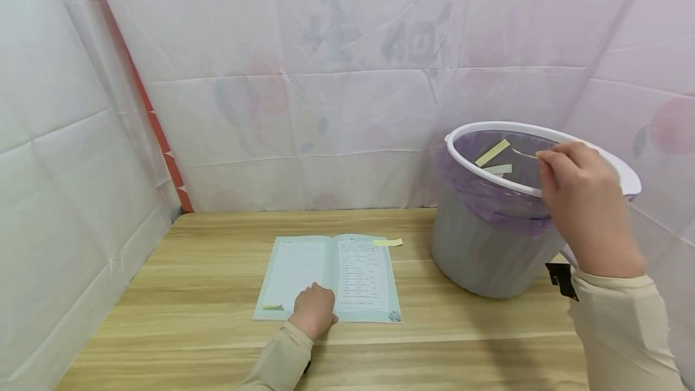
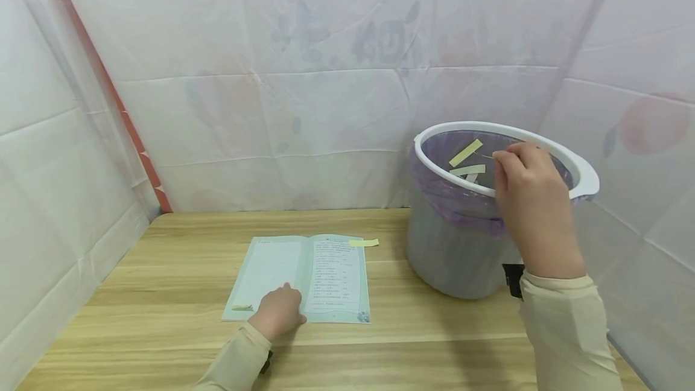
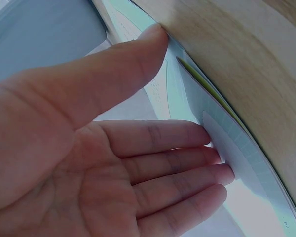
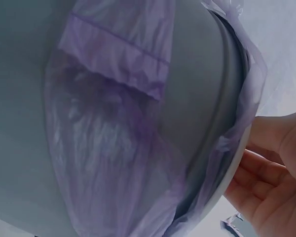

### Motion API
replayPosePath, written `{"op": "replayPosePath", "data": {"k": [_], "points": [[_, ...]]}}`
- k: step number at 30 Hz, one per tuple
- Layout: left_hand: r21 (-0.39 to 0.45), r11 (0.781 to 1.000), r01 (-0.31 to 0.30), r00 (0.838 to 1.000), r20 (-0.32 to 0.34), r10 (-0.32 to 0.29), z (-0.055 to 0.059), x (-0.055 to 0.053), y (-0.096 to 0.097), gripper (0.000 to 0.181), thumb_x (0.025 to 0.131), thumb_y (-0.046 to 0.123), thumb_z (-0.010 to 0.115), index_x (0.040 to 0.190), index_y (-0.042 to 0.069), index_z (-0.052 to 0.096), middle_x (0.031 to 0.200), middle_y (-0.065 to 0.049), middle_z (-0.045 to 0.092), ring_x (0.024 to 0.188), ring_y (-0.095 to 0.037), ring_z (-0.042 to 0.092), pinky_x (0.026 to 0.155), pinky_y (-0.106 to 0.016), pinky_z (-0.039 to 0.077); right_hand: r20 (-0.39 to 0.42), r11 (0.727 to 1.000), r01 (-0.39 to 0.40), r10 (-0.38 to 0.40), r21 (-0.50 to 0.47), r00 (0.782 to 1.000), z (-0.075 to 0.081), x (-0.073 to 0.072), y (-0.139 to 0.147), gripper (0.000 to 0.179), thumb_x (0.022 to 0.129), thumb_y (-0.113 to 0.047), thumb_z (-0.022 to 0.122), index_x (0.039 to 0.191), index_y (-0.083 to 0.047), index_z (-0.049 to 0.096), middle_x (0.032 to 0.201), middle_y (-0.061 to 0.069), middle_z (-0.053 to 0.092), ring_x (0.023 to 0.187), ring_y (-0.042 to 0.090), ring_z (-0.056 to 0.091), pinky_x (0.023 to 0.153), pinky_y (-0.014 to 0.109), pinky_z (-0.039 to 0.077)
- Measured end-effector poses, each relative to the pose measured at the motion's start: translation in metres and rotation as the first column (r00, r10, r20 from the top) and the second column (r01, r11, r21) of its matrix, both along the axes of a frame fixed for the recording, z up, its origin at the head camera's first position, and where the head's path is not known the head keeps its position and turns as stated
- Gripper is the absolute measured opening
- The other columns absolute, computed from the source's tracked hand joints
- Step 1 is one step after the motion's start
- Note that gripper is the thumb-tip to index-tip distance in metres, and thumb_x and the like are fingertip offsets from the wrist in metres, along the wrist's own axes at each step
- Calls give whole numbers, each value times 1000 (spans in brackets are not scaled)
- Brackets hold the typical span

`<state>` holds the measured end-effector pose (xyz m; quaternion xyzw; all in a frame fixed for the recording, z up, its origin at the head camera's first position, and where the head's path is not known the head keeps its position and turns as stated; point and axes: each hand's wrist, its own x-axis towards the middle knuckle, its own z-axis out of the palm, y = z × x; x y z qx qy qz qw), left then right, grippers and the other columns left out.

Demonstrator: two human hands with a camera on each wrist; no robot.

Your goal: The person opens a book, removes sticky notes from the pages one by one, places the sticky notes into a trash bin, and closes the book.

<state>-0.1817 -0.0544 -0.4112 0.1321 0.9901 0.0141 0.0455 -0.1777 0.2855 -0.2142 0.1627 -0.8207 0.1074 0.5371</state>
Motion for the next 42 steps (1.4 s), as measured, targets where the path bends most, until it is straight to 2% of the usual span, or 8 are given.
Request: {"op": "replayPosePath", "data": {"k": [13, 18, 23, 26, 30, 35, 42], "points": [[0, 1000, -2, 1000, 7, 2, 0, -1, 0, 37, 75, 30, 82, 89, -1, 71, 94, -21, 67, 87, -33, 66, 72, -41, 56, 60, 1000, 23, -24, 10, 998, -6, 0, 0, 20, 86, 14, 54, 102, 13, 66, 93, 26, 58, 90, 45, 53, 77, 51, 44], [-3, 1000, 0, 1000, 1, 0, 0, -1, 0, 36, 74, 31, 82, 88, -1, 71, 92, -20, 67, 84, -32, 66, 71, -41, 56, 40, 999, -14, 12, 49, 999, -6, 2, -8, 25, 86, 15, 51, 105, 10, 66, 95, 25, 60, 90, 44, 54, 78, 52, 45], [-2, 1000, 5, 1000, -2, -5, -2, -2, 0, 36, 74, 31, 82, 87, 0, 71, 89, -19, 67, 82, -32, 66, 69, -41, 56, -6, 991, -89, 91, 98, 996, -5, 2, -25, 28, 85, 16, 54, 108, 7, 67, 96, 23, 62, 90, 40, 56, 81, 44, 47], [-4, 1000, 7, 1000, -2, -7, -3, -2, 0, 36, 74, 31, 83, 87, 0, 71, 87, -18, 66, 80, -31, 65, 68, -40, 56, -30, 976, -174, 180, 128, 983, -8, -1, -38, 31, 80, 19, 57, 107, 6, 67, 96, 22, 62, 89, 40, 57, 82, 42, 47], [-4, 1000, 2, 1000, -4, -2, -3, -2, 0, 36, 74, 31, 83, 86, 0, 71, 84, -17, 65, 79, -30, 65, 67, -40, 56, -9, 935, -272, 282, 226, 959, -16, -11, -55, 34, 76, 21, 61, 106, 7, 66, 96, 22, 62, 85, 39, 58, 76, 44, 49], [3, 1000, -4, 1000, 8, 4, -2, -3, 0, 35, 74, 30, 83, 87, -1, 71, 89, -18, 67, 83, -31, 66, 71, -41, 56, 79, 889, -343, 336, 303, 939, -34, -29, -75, 32, 76, 19, 63, 106, 8, 66, 97, 20, 62, 87, 36, 60, 75, 42, 52], [1, 1000, -1, 1000, 3, 1, -1, -3, 1, 35, 74, 30, 83, 87, 0, 71, 89, -18, 67, 83, -31, 66, 71, -40, 56, 201, 851, -410, 361, 328, 911, -68, -53, -100, 32, 71, 20, 67, 100, 7, 64, 94, 14, 61, 83, 28, 59, 69, 36, 53]]}}
